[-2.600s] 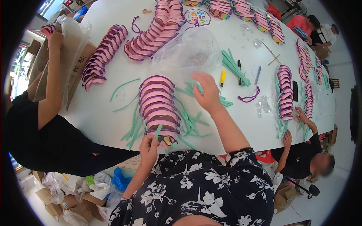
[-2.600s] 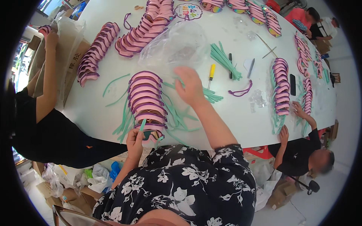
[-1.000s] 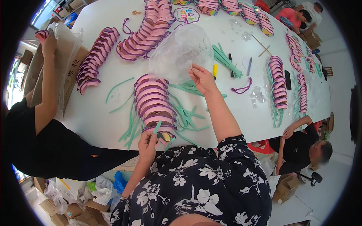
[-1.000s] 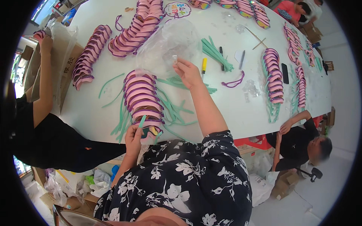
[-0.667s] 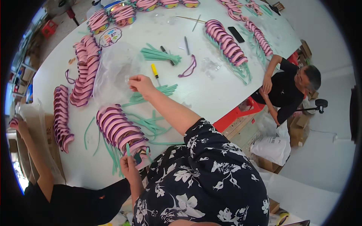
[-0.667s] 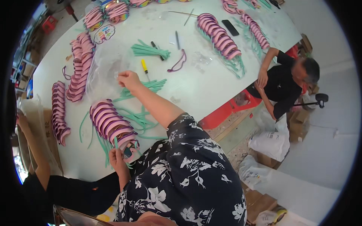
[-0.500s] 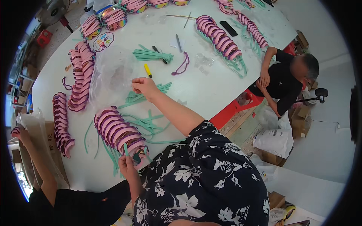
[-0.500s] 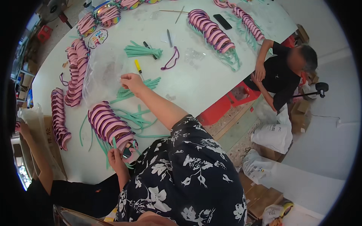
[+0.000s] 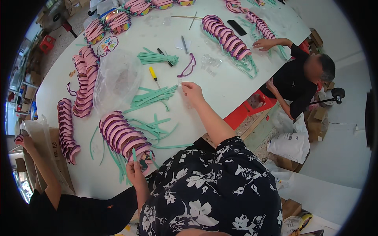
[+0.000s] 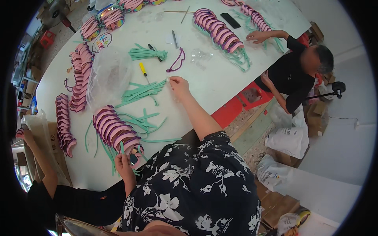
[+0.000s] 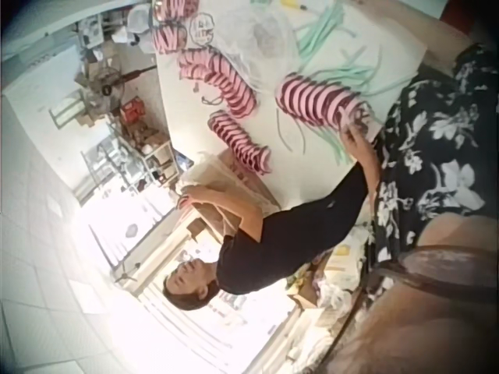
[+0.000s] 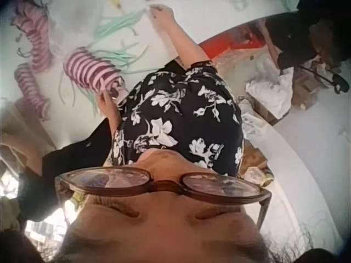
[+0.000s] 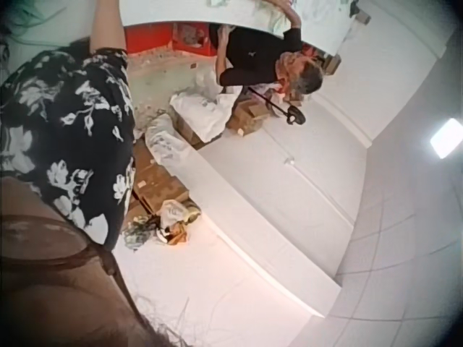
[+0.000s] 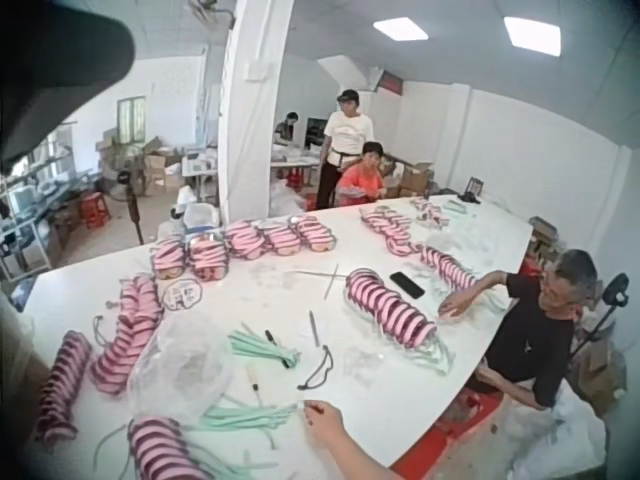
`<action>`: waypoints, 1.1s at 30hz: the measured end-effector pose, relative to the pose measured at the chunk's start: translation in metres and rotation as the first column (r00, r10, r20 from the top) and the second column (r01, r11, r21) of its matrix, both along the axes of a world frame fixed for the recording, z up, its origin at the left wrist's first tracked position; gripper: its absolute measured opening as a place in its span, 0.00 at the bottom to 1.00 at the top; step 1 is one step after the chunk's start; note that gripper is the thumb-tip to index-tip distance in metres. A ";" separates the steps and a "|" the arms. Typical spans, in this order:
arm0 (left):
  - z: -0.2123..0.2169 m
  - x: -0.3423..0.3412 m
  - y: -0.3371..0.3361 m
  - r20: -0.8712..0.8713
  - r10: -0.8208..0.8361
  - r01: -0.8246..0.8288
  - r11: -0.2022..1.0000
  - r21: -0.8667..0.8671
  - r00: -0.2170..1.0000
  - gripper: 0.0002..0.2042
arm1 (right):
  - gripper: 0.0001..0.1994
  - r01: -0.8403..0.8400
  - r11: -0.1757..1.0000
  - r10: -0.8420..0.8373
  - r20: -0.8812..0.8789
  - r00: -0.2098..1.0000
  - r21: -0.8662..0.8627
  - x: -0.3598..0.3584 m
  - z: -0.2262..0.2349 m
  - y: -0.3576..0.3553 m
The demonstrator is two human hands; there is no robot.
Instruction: Assembling sunglasses by attaching components and organizing them on an assembly line.
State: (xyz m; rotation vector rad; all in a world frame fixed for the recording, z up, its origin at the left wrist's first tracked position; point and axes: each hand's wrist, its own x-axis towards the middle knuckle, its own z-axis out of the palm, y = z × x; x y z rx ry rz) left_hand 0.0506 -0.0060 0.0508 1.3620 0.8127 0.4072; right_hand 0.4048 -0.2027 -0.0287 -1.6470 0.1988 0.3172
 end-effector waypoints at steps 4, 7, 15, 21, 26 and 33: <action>-0.001 0.005 -0.002 -0.025 -0.015 0.015 1.000 0.022 1.000 0.05 | 0.13 -0.039 0.946 0.112 0.211 0.971 -0.323 0.026 -0.017 -0.005; 0.000 0.012 -0.005 -0.047 -0.003 0.005 0.999 0.047 0.999 0.06 | 0.13 -0.063 0.963 0.137 0.274 0.952 -0.262 0.045 -0.028 0.002; 0.004 0.023 -0.003 -0.096 0.053 -0.050 0.998 0.039 0.994 0.07 | 0.09 0.455 0.787 -0.053 0.690 0.722 -0.417 0.089 -0.031 -0.071; -0.001 0.024 0.001 -0.093 0.103 -0.098 0.993 0.059 0.990 0.07 | 0.13 0.533 0.474 0.214 0.678 0.703 -0.701 0.141 -0.027 -0.127; -0.003 0.027 0.000 -0.109 0.110 -0.103 0.992 0.067 0.988 0.06 | 0.14 0.308 0.519 0.302 0.508 0.807 -0.797 0.123 -0.029 -0.129; -0.001 0.011 0.000 -0.055 0.090 -0.086 0.994 0.074 0.994 0.05 | 0.07 0.209 0.916 -0.087 0.341 0.936 -0.341 0.051 0.010 -0.087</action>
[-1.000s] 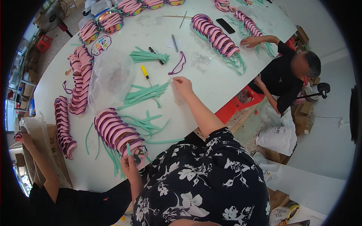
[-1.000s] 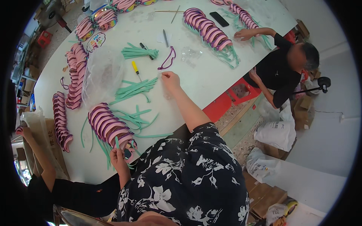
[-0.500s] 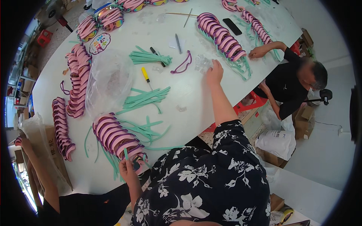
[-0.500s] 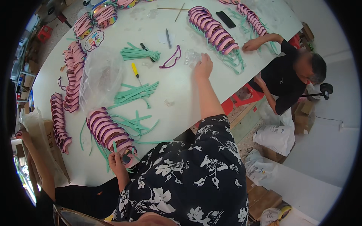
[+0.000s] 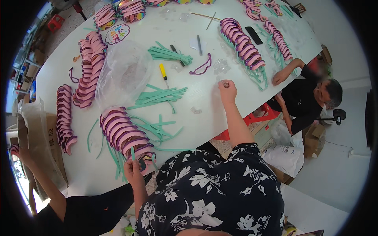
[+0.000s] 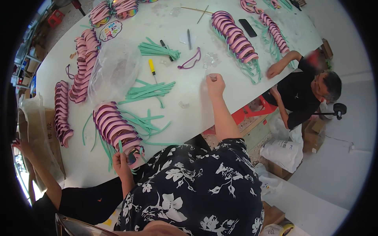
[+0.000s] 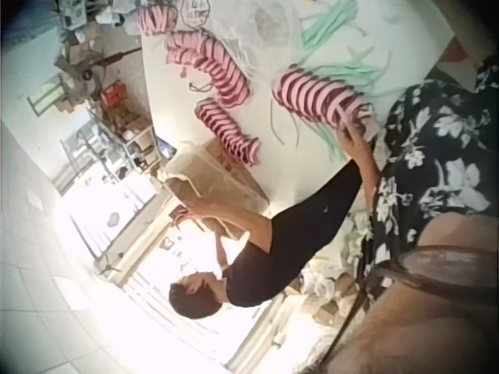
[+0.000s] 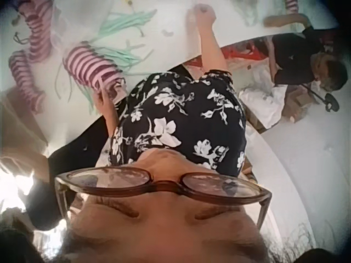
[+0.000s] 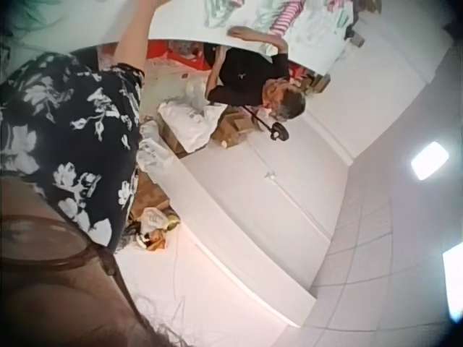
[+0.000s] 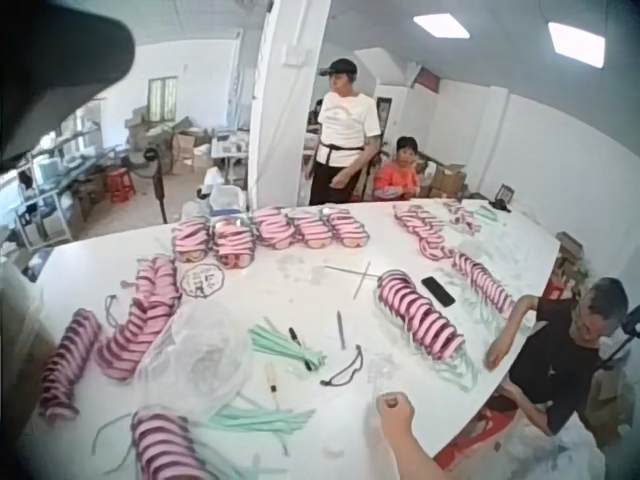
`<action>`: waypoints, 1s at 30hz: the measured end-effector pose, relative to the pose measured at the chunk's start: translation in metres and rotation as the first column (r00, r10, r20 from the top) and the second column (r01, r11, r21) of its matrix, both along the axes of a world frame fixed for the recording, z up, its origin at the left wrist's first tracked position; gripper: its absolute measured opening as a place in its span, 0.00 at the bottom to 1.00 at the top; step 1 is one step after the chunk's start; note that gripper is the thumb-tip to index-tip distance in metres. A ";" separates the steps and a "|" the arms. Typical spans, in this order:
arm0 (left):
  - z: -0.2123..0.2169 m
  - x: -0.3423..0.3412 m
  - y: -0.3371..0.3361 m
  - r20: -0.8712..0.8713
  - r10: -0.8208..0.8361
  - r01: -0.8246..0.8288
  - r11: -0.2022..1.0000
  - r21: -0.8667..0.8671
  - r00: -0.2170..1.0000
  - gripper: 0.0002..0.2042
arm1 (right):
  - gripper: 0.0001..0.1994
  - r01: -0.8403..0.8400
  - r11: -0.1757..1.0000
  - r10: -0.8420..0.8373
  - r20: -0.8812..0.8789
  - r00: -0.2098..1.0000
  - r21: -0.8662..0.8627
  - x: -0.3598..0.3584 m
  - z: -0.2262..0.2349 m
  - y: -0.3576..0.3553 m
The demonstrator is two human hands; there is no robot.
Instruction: Assembling sunglasses by attaching components and organizing them on an assembly line.
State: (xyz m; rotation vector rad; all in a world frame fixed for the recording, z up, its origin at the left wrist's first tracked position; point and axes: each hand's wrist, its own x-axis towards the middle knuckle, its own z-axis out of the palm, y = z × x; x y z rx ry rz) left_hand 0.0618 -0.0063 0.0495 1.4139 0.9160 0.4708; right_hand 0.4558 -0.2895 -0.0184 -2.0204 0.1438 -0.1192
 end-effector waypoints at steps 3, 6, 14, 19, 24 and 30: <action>0.001 -0.008 0.002 -0.014 -0.001 0.001 1.000 -0.010 1.000 0.04 | 0.10 -0.261 0.915 0.343 -0.253 0.904 0.306 -0.049 0.020 0.037; 0.008 -0.012 0.003 0.033 -0.045 0.047 0.998 -0.044 0.998 0.04 | 0.12 -0.792 0.601 0.767 -0.354 0.535 0.108 -0.127 0.050 0.084; 0.004 -0.054 0.009 0.063 -0.065 0.058 0.993 0.100 0.996 0.06 | 0.13 -0.824 -0.255 0.872 -0.248 -0.422 0.506 -0.266 0.083 0.151; 0.007 -0.078 0.010 -0.068 -0.035 0.056 0.938 0.341 0.997 0.07 | 0.11 -0.835 -0.516 0.750 -0.369 -0.548 0.190 -0.281 0.100 0.176; 0.020 -0.090 0.011 -0.111 -0.082 0.130 0.821 0.556 0.990 0.07 | 0.10 -0.881 -0.473 0.851 -0.258 -0.458 0.004 -0.310 0.095 0.179; 0.007 -0.088 0.015 0.025 -0.093 0.079 0.938 0.338 0.995 0.08 | 0.06 -0.781 0.098 0.970 -0.236 -0.065 0.617 -0.318 0.065 0.175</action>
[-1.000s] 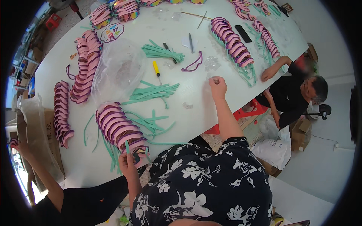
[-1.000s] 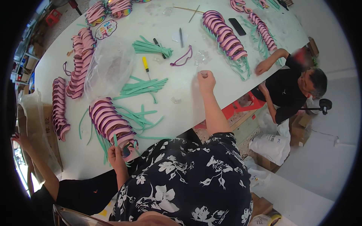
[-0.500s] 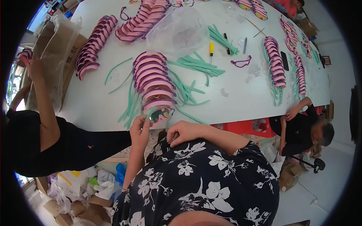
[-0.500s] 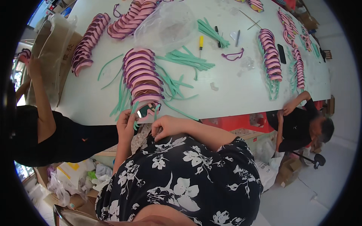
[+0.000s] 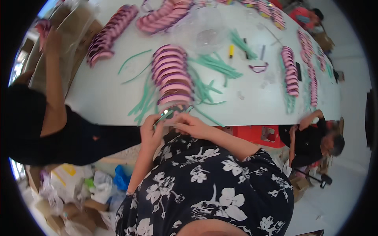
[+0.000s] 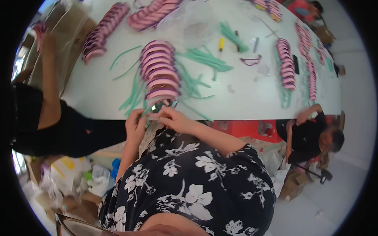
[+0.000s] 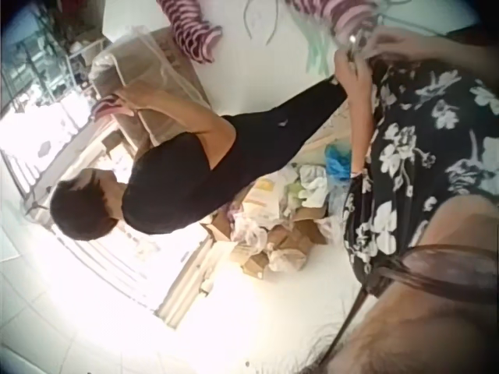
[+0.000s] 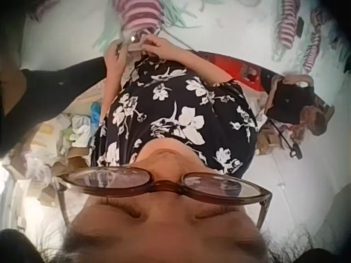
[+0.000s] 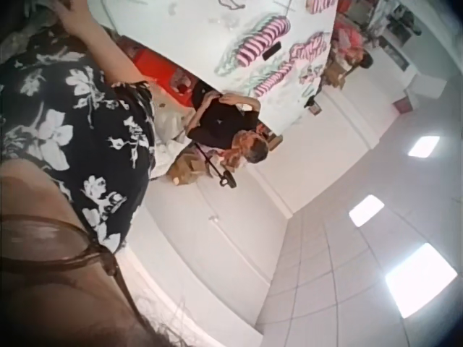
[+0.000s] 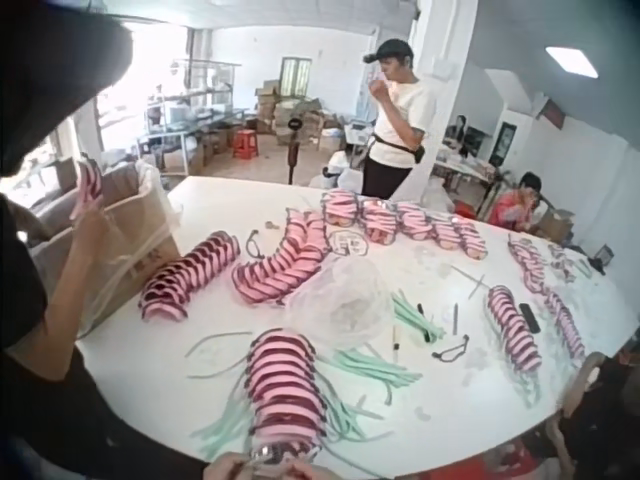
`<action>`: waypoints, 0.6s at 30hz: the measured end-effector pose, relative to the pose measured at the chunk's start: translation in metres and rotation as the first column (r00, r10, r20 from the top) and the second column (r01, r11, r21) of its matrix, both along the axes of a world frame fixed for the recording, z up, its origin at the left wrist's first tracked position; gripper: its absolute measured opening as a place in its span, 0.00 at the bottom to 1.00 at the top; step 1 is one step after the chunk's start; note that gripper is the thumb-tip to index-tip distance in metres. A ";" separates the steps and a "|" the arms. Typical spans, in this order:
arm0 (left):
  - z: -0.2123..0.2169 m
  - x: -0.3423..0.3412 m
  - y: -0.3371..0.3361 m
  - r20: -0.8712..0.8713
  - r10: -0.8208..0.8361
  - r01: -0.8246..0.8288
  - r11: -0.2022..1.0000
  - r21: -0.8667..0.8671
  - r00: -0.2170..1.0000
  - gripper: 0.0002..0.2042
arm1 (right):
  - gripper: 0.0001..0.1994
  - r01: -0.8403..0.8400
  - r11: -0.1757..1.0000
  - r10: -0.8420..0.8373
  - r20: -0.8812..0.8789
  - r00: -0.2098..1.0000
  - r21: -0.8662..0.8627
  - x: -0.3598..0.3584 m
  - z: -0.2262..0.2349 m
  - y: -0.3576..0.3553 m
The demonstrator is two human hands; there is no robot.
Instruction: Assembling sunglasses by attaching components and organizing them on an assembly line.
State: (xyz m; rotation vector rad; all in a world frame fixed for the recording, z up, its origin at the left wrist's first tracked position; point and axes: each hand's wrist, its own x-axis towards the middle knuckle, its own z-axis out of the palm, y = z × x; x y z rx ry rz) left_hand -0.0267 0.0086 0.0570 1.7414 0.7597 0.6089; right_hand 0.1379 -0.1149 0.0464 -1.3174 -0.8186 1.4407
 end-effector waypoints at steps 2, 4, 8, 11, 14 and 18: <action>-0.008 0.003 -0.001 0.001 0.018 -0.017 0.995 -0.102 1.000 0.08 | 0.07 0.153 0.983 -0.163 -0.111 0.980 -0.101 0.002 -0.010 0.005; -0.005 0.004 -0.003 0.005 0.045 -0.045 0.994 -0.097 0.999 0.07 | 0.07 0.248 0.967 -0.255 -0.176 0.951 -0.063 0.005 -0.003 0.022; -0.002 0.021 -0.006 0.061 -0.053 0.066 0.973 -0.219 0.997 0.05 | 0.06 0.333 0.943 -0.320 -0.351 0.880 -0.025 0.016 0.015 0.033; 0.005 0.030 -0.003 0.077 -0.080 0.096 0.967 -0.236 0.994 0.04 | 0.07 0.340 0.938 -0.298 -0.350 0.888 0.066 0.012 0.023 0.034; 0.007 0.035 -0.003 0.091 -0.101 0.120 0.966 -0.229 0.991 0.05 | 0.08 0.338 0.936 -0.302 -0.274 0.913 0.095 0.012 0.023 0.030; 0.009 0.043 -0.006 0.091 -0.129 0.142 0.979 -0.148 0.987 0.05 | 0.08 0.425 0.893 -0.383 -0.246 0.890 0.148 0.010 0.017 0.032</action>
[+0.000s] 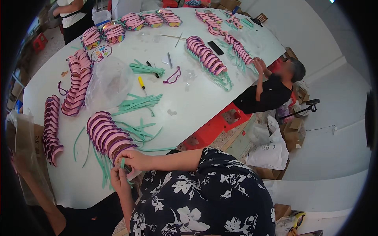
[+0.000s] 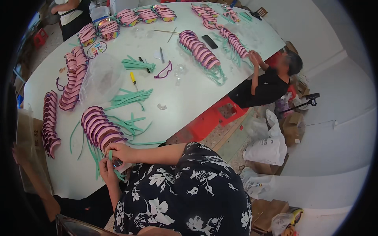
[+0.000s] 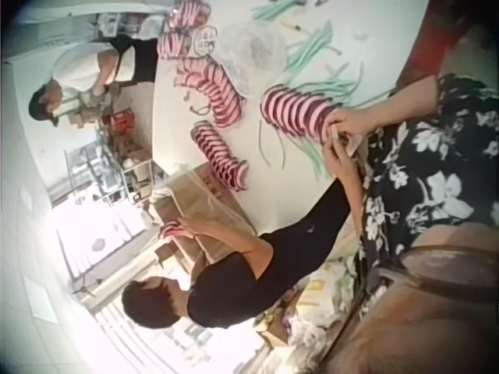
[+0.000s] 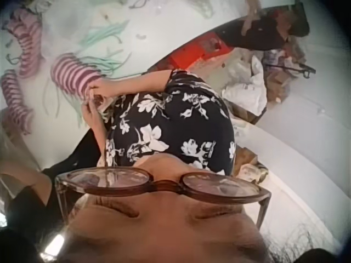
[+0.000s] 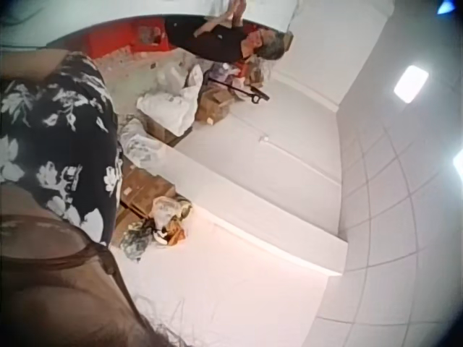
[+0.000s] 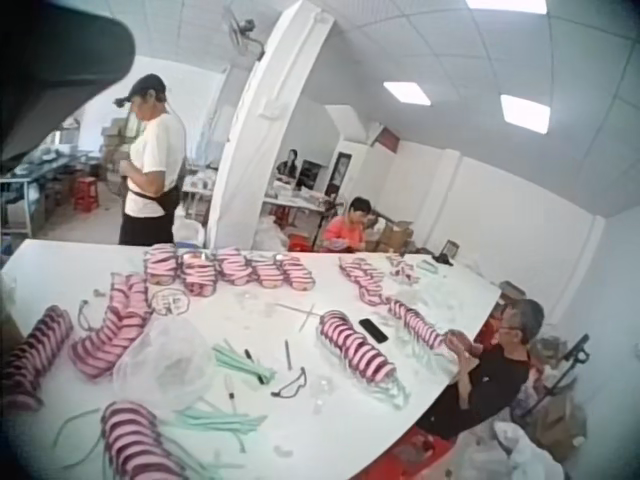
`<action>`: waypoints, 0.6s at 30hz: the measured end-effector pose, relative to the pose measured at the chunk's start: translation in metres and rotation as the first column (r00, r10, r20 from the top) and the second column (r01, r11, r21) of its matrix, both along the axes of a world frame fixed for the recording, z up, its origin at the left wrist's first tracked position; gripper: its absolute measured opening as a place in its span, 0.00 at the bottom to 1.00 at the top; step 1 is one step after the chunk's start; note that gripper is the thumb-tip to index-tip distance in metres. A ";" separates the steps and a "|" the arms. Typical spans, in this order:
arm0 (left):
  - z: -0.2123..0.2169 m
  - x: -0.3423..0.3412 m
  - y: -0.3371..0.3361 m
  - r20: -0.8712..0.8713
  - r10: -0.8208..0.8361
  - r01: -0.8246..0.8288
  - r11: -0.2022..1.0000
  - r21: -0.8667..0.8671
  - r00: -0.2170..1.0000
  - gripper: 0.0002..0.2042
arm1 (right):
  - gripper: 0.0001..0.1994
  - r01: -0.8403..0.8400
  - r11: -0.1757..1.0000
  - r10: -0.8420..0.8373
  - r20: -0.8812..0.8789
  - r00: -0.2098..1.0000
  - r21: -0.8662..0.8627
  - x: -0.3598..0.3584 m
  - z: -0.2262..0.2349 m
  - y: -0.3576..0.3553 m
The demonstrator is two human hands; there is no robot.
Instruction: Assembling sunglasses by attaching components and organizing them on an assembly line.
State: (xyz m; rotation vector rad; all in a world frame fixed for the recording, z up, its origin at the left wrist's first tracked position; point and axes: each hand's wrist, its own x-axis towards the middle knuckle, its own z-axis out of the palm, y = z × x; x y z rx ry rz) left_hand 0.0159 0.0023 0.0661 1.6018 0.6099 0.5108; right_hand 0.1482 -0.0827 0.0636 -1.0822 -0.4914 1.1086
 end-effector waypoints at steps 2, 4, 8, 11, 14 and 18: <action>0.000 0.001 -0.001 -0.003 0.017 -0.017 0.999 -0.049 1.000 0.05 | 0.08 0.038 0.999 -0.038 -0.035 0.999 -0.005 0.001 -0.002 0.002; 0.000 -0.002 0.001 0.006 0.056 -0.054 0.990 -0.127 0.998 0.04 | 0.09 0.034 0.998 -0.038 -0.075 0.997 -0.056 0.007 0.008 0.003; -0.006 -0.006 0.005 -0.006 0.146 -0.143 0.961 -0.236 0.989 0.04 | 0.09 0.000 0.997 -0.014 -0.205 0.979 -0.071 0.003 -0.005 0.015; -0.003 -0.010 0.011 -0.013 0.184 -0.181 0.944 -0.275 0.983 0.06 | 0.09 -0.039 0.999 0.045 -0.491 0.870 0.021 0.003 -0.008 0.020; -0.006 -0.009 0.016 0.026 0.123 -0.104 0.920 -0.379 0.992 0.07 | 0.09 -0.039 0.999 0.048 -0.633 0.772 0.028 0.003 -0.001 0.021; 0.010 -0.009 0.009 0.105 0.162 -0.073 0.816 -0.574 0.981 0.06 | 0.07 -0.108 0.988 0.151 -0.619 0.771 0.107 -0.001 0.004 0.023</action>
